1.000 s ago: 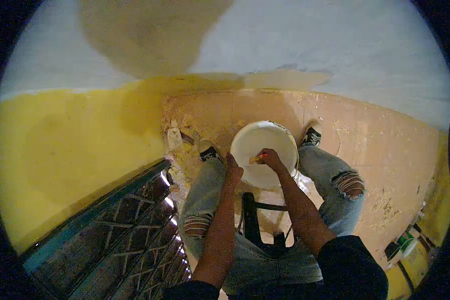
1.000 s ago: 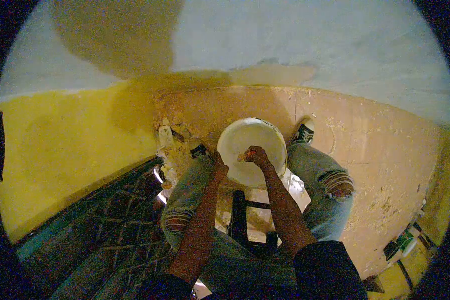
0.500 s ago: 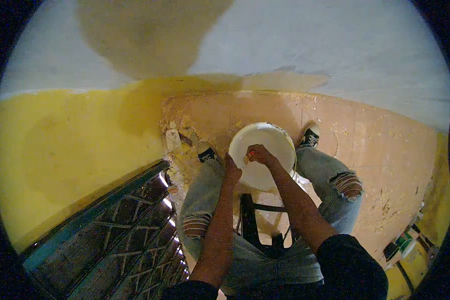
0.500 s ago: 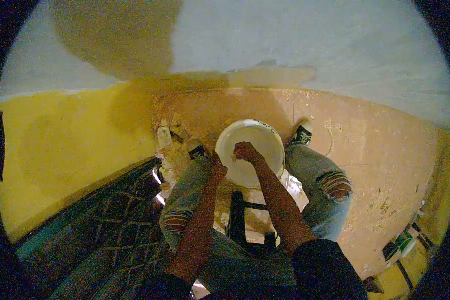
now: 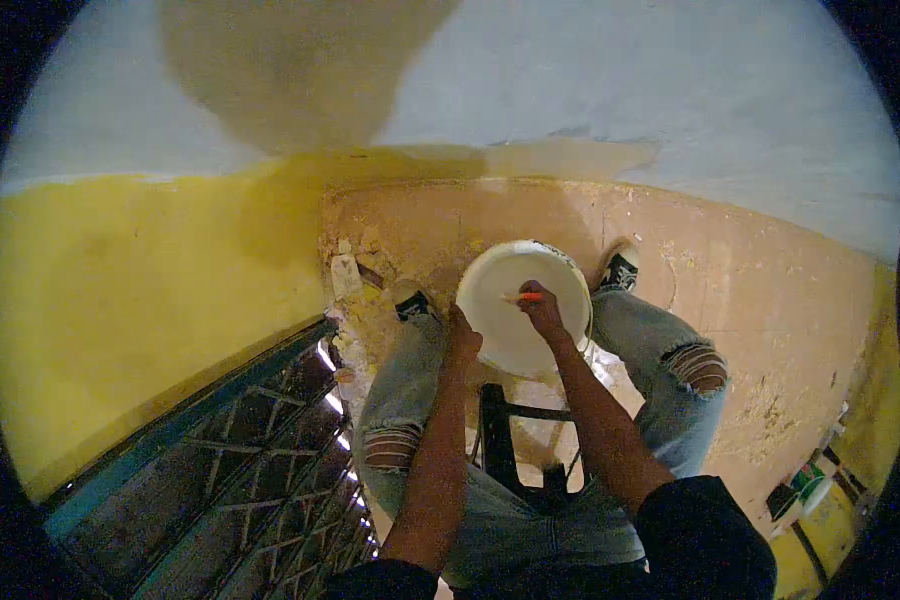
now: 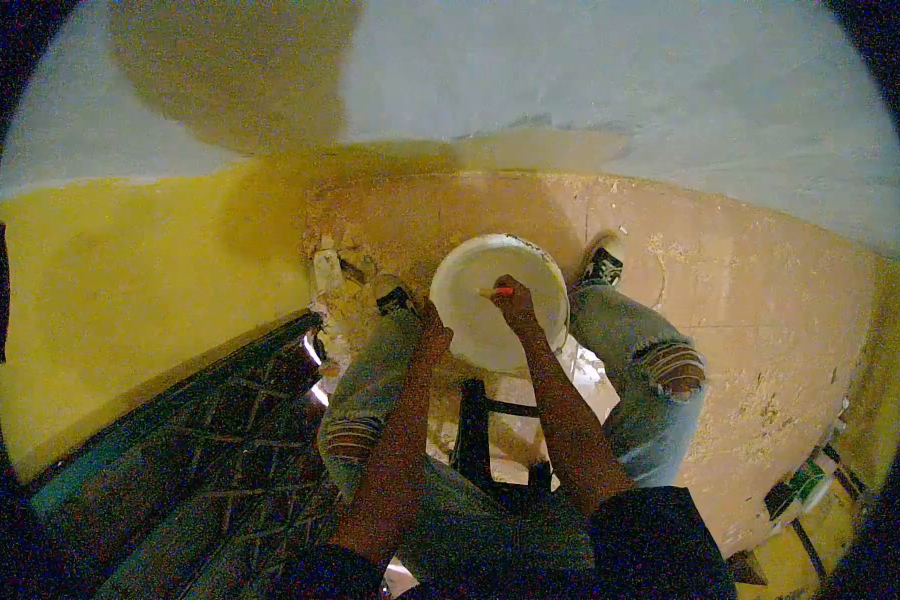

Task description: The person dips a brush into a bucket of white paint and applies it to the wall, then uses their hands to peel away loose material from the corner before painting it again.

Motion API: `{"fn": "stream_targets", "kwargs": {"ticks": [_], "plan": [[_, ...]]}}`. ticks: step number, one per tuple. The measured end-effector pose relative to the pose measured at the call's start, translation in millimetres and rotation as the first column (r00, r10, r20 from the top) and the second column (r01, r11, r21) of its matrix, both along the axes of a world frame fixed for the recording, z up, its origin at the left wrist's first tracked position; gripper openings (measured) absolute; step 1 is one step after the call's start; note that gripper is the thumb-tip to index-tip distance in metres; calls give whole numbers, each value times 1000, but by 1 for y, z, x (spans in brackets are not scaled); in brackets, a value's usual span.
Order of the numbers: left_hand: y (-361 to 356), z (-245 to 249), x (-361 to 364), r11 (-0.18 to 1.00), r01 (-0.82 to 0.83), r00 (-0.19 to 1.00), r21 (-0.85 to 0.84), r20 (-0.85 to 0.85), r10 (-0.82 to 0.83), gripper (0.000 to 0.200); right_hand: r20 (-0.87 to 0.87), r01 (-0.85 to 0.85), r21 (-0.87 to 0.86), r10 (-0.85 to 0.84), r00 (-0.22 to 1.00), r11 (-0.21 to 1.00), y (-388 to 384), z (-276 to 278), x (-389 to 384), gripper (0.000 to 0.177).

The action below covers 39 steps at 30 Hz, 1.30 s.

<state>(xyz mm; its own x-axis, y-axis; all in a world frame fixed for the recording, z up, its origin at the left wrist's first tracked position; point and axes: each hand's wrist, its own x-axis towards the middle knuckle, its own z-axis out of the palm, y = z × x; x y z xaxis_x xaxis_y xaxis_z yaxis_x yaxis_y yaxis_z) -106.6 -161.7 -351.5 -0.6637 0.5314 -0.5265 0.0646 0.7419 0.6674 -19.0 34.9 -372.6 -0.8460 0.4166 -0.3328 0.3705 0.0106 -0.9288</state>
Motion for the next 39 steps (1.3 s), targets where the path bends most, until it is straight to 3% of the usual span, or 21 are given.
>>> {"fn": "stream_targets", "kwargs": {"ticks": [3, 5, 6, 8, 11, 14, 15, 17, 18, 20, 21, 23, 24, 26, 30, 33, 35, 36, 37, 38, 39], "plan": [[9, 14, -6, 1000, -17, 991, -23, 133, 20, 85, -29, 293, -201, -305, 952, 935, -17, -15, 17, 11], [10, 15, -5, 976, -210, 931, -56, 293, 217, 87, 8, 504, -498, -577, 816, 706, -31, -26, 24, 6], [5, -4, 0, 977, -207, 932, -58, 293, 215, 87, 10, 507, -499, -580, 815, 703, -38, -30, 25, 6], [-8, -59, 10, 997, 2, 999, -80, -47, -6, 85, 152, 670, -430, -683, 715, 605, -52, -37, 24, 11], [15, 35, -7, 995, -102, 977, -13, 188, 103, 83, 54, 712, -434, -773, 632, 551, -72, -49, 28, 10], [-44, -143, 36, 996, 60, 997, -64, -49, -64, 83, 309, 830, -380, -790, 530, 409, -75, -44, 19, 7], [-39, -118, 29, 996, 60, 997, -64, -49, -63, 83, 309, 830, -380, -789, 531, 409, -79, -55, 23, 7], [-39, -85, 22, 900, 196, 913, 390, -408, -22, 84, 180, 765, -522, -828, 530, 376, -88, -66, 28, 8], [-34, -84, 22, 900, 193, 914, 392, -406, -19, 84, 179, 765, -520, -827, 532, 379, -89, -67, 31, 8], [-23, -88, 24, 999, 25, 992, -31, -126, -28, 87, 339, 725, -182, -650, 680, 664, -94, -67, 30, 12], [-15, -70, 17, 999, 23, 992, -29, -127, -26, 87, 337, 724, -181, -649, 682, 666, -100, -63, 29, 12], [6, -13, 1, 992, -57, 997, -117, 54, 64, 89, 297, 762, -549, -772, 562, 343, -111, -56, 29, 18], [4, -16, 0, 992, -58, 996, -116, 55, 65, 89, 297, 762, -548, -772, 562, 345, -115, -70, 34, 18], [1, -32, 0, 990, -124, 967, -62, 218, 135, 91, 214, 601, -21, -583, 784, 799, -121, -123, 49, 22], [-6, -50, 7, 996, -52, 997, -78, 54, 57, 90, 376, 439, 29, -417, 828, 898, -102, -130, 48, 21], [-11, -59, 13, 996, -91, 995, 11, 42, 91, 90, 259, 493, -184, -442, 859, 850, -85, -79, 32, 16], [-10, -45, 11, 995, -104, 989, -11, 101, 105, 90, 242, 532, -568, -490, 837, 628, -76, -56, 16, 15], [-10, -47, 11, 995, -103, 990, -10, 100, 104, 90, 241, 532, -568, -491, 837, 628, -70, -52, 8, 15], [-9, -51, 10, 994, -76, 988, -84, 129, 87, 90, 92, 229, -57, -223, 970, 972, -64, -48, 0, 17], [-8, -55, 9, 987, -46, 985, -157, 159, 71, 90, 131, -158, 497, 107, 986, 853, -59, -45, -5, 20], [-4, -43, 6, 987, -45, 985, -156, 158, 69, 90, 131, -157, 498, 105, 986, 853, -57, -35, -11, 20]]}}
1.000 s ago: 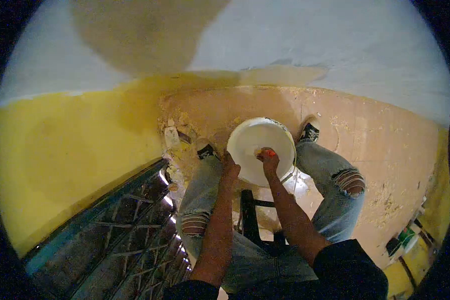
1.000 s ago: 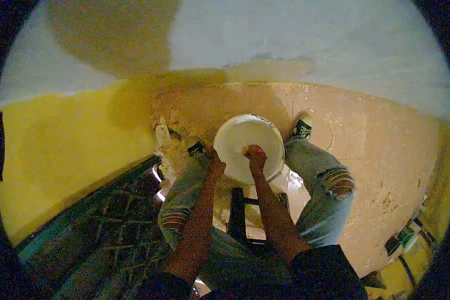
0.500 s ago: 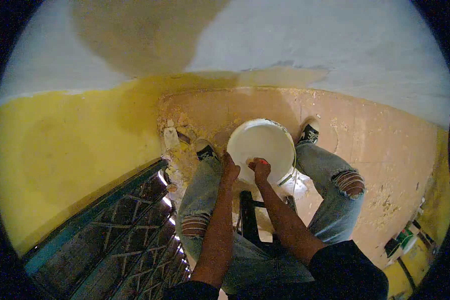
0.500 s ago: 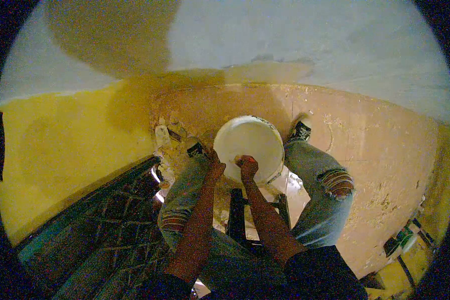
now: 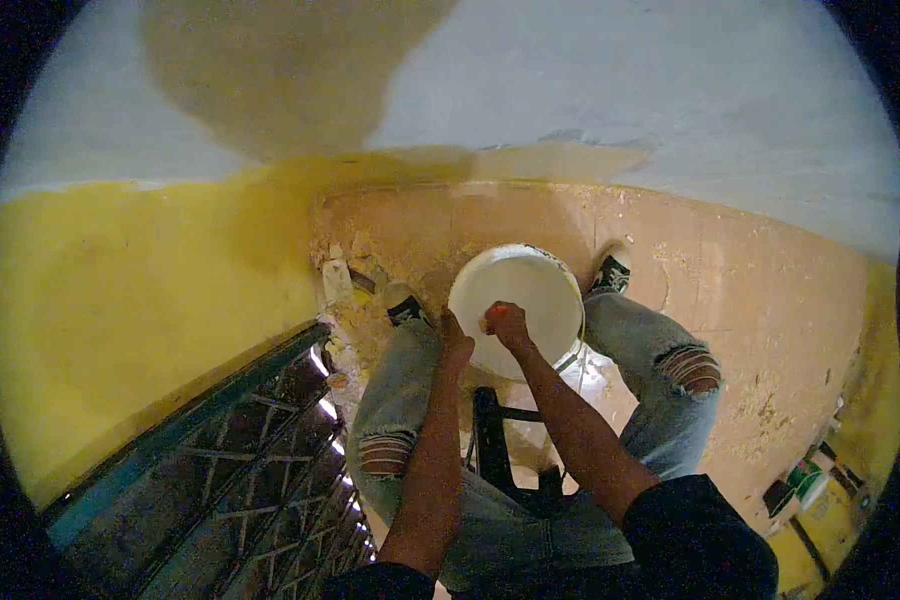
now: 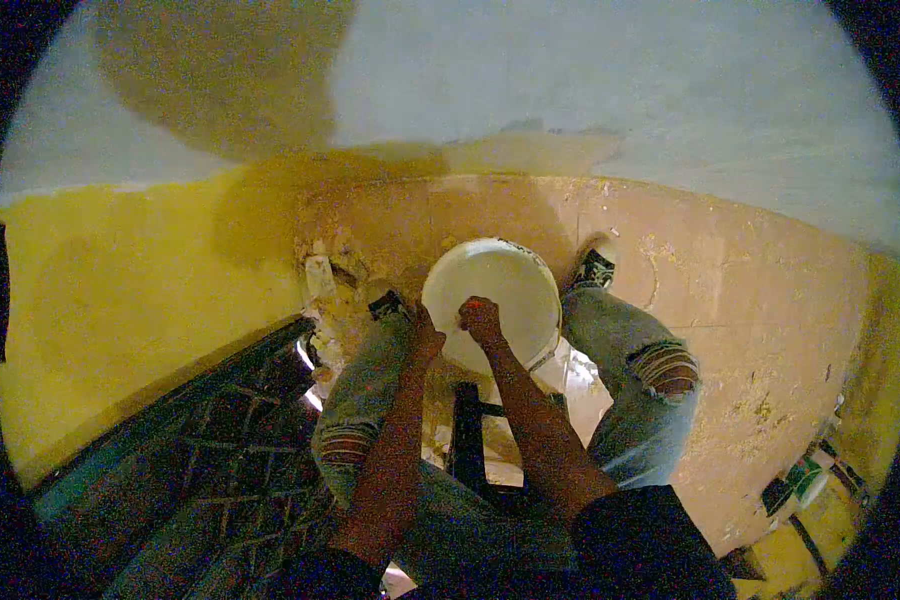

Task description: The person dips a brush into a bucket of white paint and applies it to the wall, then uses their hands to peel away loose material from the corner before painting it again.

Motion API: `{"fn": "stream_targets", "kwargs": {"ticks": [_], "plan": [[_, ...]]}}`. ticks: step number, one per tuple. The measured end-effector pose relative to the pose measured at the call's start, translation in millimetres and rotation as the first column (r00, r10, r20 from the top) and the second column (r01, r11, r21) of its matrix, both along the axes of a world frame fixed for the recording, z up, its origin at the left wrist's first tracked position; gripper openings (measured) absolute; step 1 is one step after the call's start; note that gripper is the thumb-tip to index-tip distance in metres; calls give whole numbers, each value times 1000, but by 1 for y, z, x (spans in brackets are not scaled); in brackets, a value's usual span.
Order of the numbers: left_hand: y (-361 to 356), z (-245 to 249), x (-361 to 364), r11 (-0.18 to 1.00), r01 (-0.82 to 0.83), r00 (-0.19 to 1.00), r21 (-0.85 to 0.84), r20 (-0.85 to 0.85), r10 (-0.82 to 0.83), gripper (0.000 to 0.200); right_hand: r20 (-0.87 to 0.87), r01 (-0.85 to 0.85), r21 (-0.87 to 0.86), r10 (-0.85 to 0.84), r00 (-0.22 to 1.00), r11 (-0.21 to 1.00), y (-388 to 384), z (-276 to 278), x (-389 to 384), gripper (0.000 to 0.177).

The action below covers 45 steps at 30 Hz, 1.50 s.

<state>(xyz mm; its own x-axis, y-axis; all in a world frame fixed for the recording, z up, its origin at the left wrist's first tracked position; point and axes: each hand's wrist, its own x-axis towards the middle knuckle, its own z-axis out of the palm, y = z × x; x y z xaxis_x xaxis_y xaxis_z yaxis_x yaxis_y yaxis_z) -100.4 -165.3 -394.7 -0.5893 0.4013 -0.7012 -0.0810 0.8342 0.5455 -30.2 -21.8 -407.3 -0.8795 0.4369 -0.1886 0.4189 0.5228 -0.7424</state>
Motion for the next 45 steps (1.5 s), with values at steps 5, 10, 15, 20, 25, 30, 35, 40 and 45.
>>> {"fn": "stream_targets", "kwargs": {"ticks": [5, 10, 15, 20, 25, 30, 35, 40, 45], "plan": [[-8, -22, 6, 999, 53, 989, 8, -141, -51, 91, 52, -23, -317, 42, 998, 948, -1, 22, -16, 31], [0, 1, -2, 1000, 12, 999, 24, -50, -11, 92, -76, -205, -75, 199, 977, 976, -10, 20, -15, 33], [-6, 18, -1, 993, -109, 994, 50, 36, 107, 90, -104, -372, -98, 363, 926, 923, -1, 29, -2, 25], [-34, 3, -1, 988, 92, 966, 122, -254, -59, 71, -1, 334, -652, -441, 897, 681, -11, 40, 46, 19], [-8, 118, -11, 941, -91, 974, 327, -169, 153, 59, 128, 559, -716, -709, 694, 417, -19, 61, 95, 18], [1, 120, 2, 211, -815, 538, 540, 569, 622, 56, 290, 345, -932, -802, 523, -112, -25, 110, 117, 20], [-12, 197, 50, 429, -748, 663, 506, 551, 507, 51, 267, 145, -961, -664, 698, -235, -23, 177, 139, 32], [-13, 237, 97, 283, -766, 638, 577, 628, 446, 48, 50, 20, -998, -546, 836, -61, -23, 235, 145, 35], [-16, 255, 112, 241, -799, 598, 551, 685, 416, 47, -2, 61, -990, -442, 897, 128, -25, 288, 134, 28]]}}
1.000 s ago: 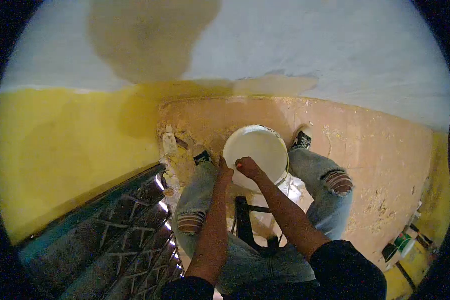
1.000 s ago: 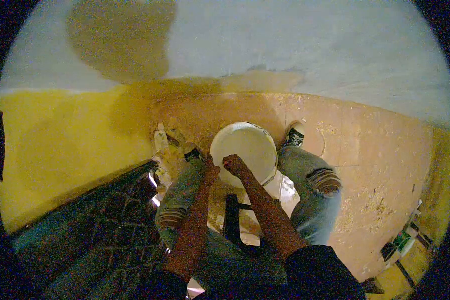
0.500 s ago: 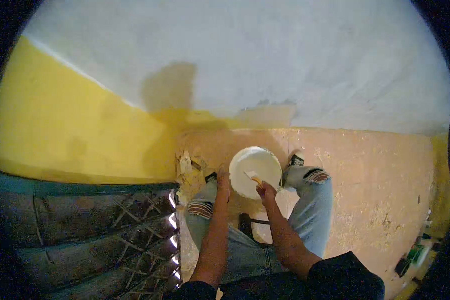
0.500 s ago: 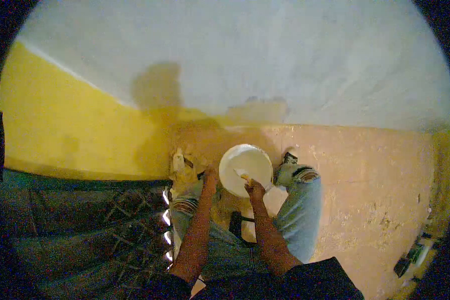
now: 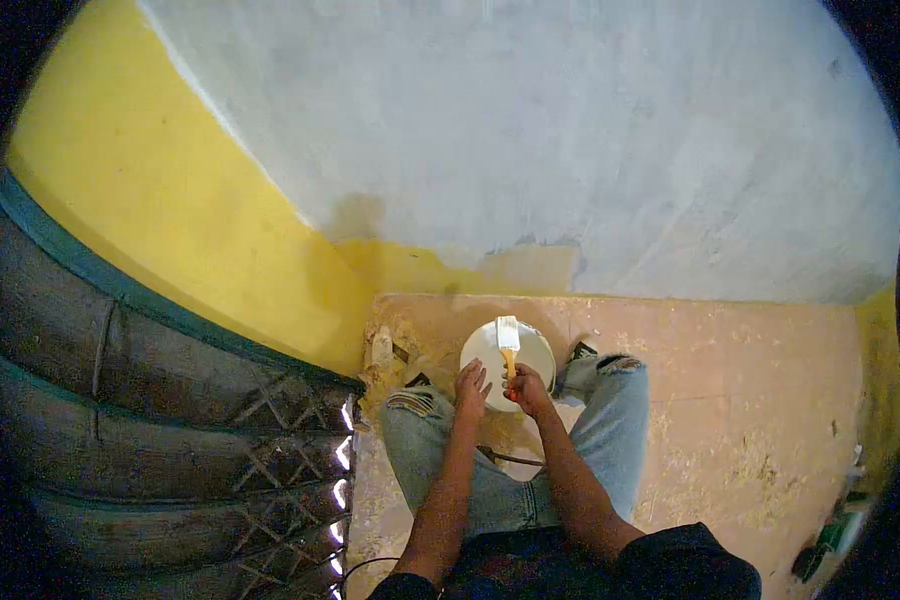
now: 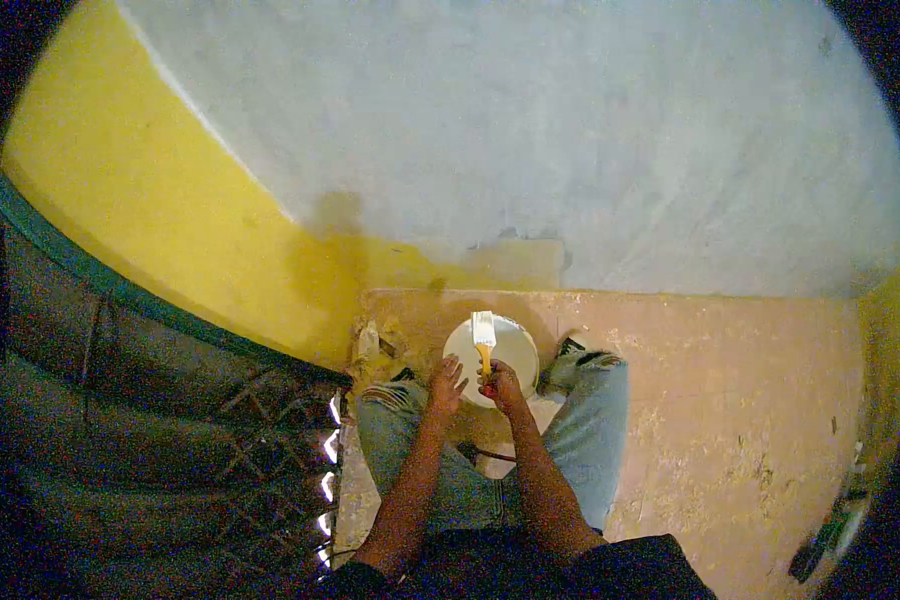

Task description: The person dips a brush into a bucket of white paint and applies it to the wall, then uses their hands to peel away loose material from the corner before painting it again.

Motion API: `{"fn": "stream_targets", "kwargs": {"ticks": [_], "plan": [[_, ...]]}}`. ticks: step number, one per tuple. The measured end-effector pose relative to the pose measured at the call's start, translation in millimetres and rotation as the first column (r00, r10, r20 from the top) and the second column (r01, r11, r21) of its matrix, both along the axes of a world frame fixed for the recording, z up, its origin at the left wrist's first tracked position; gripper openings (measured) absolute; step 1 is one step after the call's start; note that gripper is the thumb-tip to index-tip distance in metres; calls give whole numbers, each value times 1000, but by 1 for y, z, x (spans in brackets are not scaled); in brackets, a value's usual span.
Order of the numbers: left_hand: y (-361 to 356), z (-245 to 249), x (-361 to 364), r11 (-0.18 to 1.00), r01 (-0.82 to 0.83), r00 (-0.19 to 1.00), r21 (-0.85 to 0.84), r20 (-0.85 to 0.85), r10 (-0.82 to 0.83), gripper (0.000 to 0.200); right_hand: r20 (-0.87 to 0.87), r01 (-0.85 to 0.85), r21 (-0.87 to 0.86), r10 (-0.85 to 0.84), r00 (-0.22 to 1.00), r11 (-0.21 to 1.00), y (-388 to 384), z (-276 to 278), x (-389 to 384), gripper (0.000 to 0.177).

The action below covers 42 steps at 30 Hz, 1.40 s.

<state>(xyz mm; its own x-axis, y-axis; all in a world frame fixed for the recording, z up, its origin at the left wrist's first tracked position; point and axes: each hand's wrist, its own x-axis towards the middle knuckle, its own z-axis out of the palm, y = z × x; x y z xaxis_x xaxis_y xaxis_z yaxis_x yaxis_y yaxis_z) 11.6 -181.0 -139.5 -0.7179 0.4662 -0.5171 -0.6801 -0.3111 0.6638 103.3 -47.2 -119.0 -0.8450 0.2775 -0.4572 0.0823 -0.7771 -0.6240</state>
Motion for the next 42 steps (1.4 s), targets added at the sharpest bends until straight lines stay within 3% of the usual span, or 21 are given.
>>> {"fn": "stream_targets", "kwargs": {"ticks": [3, 6, 9, 12, 15, 16, 17, 19, 20, 23, 25, 27, 28, 29, 30, 31, 33, 37, 39, 40, 42], "plan": [[-2, 14, -7, 998, -51, 998, 32, 27, 50, 47, 134, -14, 118, -2, 991, 993, -5, 21, -11, 22], [-9, 21, -29, 995, -104, 995, 12, -11, 104, 46, 11, -44, 223, 43, 999, 974, -12, 22, -29, 21], [-25, 23, -61, 965, -251, 947, 80, -186, 262, 41, 108, -77, 269, 49, 993, 960, -27, 34, -54, 20], [-46, 39, -112, 940, -341, 926, 34, -163, 341, 35, 133, -72, 162, 50, 990, 984, -49, 39, -87, 19], [-75, 49, -160, 920, -390, 864, 32, -332, 378, 32, 128, -137, 206, 112, 985, 969, -71, 1, -127, 18], [-83, 35, -183, 907, -421, 868, -13, -295, 399, 31, 87, -155, -44, 158, 984, 987, -73, -24, -144, 13], [-91, 27, -202, 893, -446, 871, -59, -259, 418, 31, 88, -174, -45, 178, 980, 984, -78, -38, -157, 13], [-105, 40, -230, 861, -507, 828, -36, -299, 475, 30, -139, -281, -322, 249, 959, 904, -93, -61, -186, 11], [-113, 42, -247, 837, -547, 789, -9, -339, 512, 29, -68, -171, 29, 173, 983, 985, -116, -20, -206, 11], [-158, 9, -311, 856, -507, 780, 100, -370, 505, 27, -121, -155, 74, 163, 979, 985, -148, -59, -275, 10], [-173, 8, -330, 837, -530, 721, 133, -450, 528, 25, -19, -263, 120, 267, 963, 957, -160, -69, -332, 11], [-191, -18, -359, 822, -566, 757, 64, -355, 548, 24, -49, -246, 512, 314, 948, 823, -180, -103, -398, 14], [-192, -27, -371, 815, -578, 757, 44, -345, 556, 24, -11, -301, 361, 327, 945, 883, -180, -96, -416, 13], [-185, -11, -372, 811, -572, 773, -124, -412, 483, 25, 40, -353, 182, 351, 935, 918, -182, -50, -435, 13], [-186, -5, -366, 780, -549, 802, -301, -454, 389, 26, -62, -312, 150, 324, 944, 938, -196, -77, -456, 12], [-189, -17, -367, 761, -556, 808, -335, -433, 399, 26, -170, -271, 127, 290, 942, 954, -206, -102, -476, 10], [-192, -26, -381, 731, -655, 700, -190, -516, 493, 30, -127, -248, 21, 249, 960, 969, -224, -101, -508, 10], [-194, -17, -396, 729, -672, 703, -126, -417, 576, 33, -174, -212, -158, 184, 967, 964, -242, -104, -555, 6], [-193, -26, -406, 748, -663, 659, 29, -450, 602, 33, -168, -226, -198, 194, 967, 954, -247, -100, -571, 5], [-192, -21, -397, 725, -656, 688, -209, -561, 461, 31, -92, -167, -152, 154, 984, 974, -254, -96, -576, 6], [-198, -13, -396, 674, -656, 688, -340, -637, 348, 32, -67, -115, -130, 107, 992, 985, -264, -110, -589, 14]]}}
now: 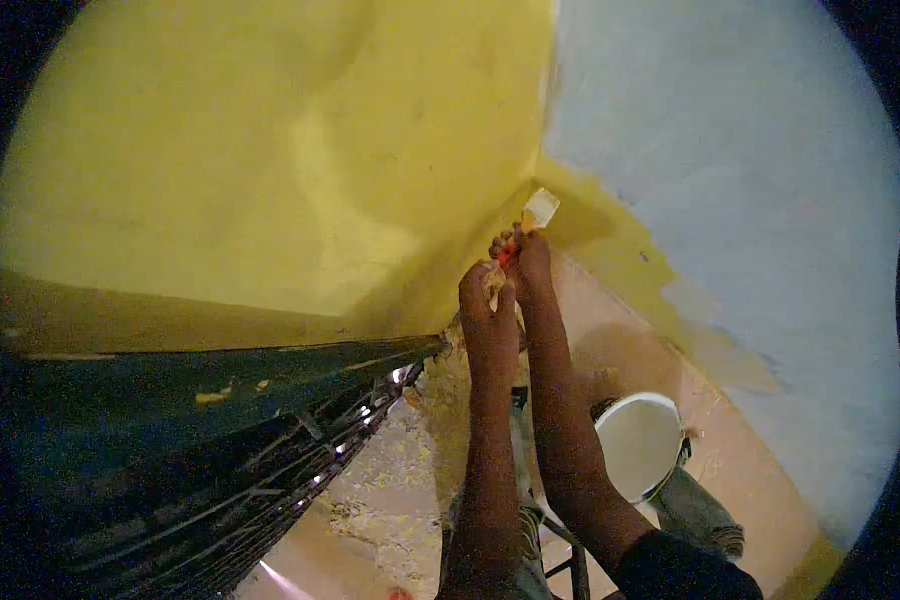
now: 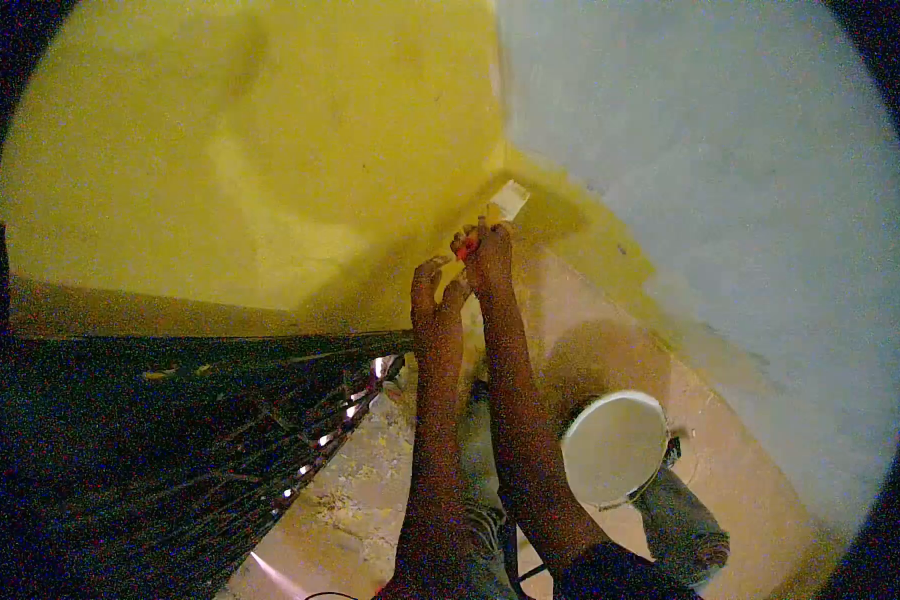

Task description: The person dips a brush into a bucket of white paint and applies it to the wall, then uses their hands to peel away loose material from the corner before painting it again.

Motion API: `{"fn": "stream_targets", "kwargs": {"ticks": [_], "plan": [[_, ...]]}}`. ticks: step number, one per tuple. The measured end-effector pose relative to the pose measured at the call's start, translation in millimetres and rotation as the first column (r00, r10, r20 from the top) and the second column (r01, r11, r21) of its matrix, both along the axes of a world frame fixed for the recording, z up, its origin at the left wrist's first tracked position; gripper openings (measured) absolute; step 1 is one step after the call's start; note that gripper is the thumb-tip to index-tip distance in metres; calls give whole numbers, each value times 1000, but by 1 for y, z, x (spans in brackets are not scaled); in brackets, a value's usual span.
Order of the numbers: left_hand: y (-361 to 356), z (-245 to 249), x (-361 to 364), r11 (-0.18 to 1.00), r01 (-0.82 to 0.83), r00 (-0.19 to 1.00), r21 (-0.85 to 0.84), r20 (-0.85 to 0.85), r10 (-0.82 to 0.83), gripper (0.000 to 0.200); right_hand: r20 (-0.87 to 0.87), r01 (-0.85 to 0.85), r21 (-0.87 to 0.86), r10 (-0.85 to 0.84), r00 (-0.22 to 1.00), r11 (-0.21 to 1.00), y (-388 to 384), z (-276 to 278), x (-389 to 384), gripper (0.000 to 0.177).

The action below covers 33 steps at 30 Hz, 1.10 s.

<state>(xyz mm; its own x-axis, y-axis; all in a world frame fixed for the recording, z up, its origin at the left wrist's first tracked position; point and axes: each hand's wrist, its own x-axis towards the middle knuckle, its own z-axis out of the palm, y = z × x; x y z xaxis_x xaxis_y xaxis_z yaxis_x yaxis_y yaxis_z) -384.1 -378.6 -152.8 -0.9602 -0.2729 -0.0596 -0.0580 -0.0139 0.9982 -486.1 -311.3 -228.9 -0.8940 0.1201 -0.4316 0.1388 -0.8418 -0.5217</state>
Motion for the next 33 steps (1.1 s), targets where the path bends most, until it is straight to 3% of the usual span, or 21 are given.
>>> {"fn": "stream_targets", "kwargs": {"ticks": [1, 4, 6, 7, 9, 11, 13, 15, 17, 21, 23, 24, 25, 27, 29, 31, 32, 33], "plan": [[-2, 3, -5, 982, -6, 999, -187, -32, 0, 33, 5, -3, 8, 3, 1000, 1000, -2, -9, -4, 14], [0, 8, -7, 998, -54, 998, -37, 13, 54, 31, -11, 44, -140, -46, 999, 989, -7, -21, -16, 14], [-3, 15, -11, 998, -43, 998, -50, 35, 44, 30, -58, -49, -316, 32, 998, 948, -1, -38, -25, 12], [-3, 19, -12, 997, -32, 999, -67, 41, 34, 29, -54, -50, -312, 35, 998, 949, -1, -45, -25, 12], [-4, 23, -11, 998, -36, 998, -42, 53, 38, 30, -9, 66, -97, -67, 998, 993, -8, -18, -23, 12], [-8, 24, -11, 999, -36, 997, -20, 63, 37, 32, -75, 28, -150, -40, 996, 988, -2, -19, -26, 12], [-9, 27, -11, 994, -25, 999, -110, 41, 29, 31, -148, -9, -205, -21, 989, 979, 2, -21, -34, 12], [-11, 33, -11, 992, -21, 998, -122, 55, 28, 31, -81, 10, -36, -13, 997, 999, 5, 4, -40, 18], [-11, 35, -11, 992, -14, 998, -129, 64, 22, 31, -116, 50, -4, -50, 992, 999, 4, 48, -36, 20], [-13, 36, -13, 993, -116, 992, -3, 41, 116, 31, -239, 98, 160, -57, 969, 982, -2, 119, -11, 24], [-16, 39, -15, 992, -123, 992, 13, 41, 122, 31, -219, 107, 229, -57, 974, 968, -14, 132, 9, 25], [-15, 41, -16, 984, -141, 989, 106, 68, 134, 30, -194, 114, 295, -57, 979, 949, -17, 134, 12, 27], [-14, 41, -18, 967, -159, 985, 197, 95, 143, 29, -196, 118, 293, -61, 979, 949, -17, 120, 8, 27], [-17, 35, -16, 977, -147, 989, 155, 54, 140, 29, -398, 214, 310, -79, 914, 926, -23, 60, -3, 25], [-18, 34, -16, 985, -132, 991, 114, 13, 132, 28, -359, 241, 351, -108, 927, 905, -25, -13, -19, 23], [-19, 39, -17, 992, -120, 993, 38, 18, 120, 28, -128, 232, 280, -203, 971, 932, -24, -82, -29, 25], [-18, 40, -17, 993, -114, 993, 33, 17, 113, 28, -127, 237, 276, -210, 970, 932, -20, -110, -28, 25], [-18, 40, -18, 995, -102, 994, 23, 36, 101, 27, -132, 128, 113, -113, 985, 985, -13, -137, -24, 23]]}}
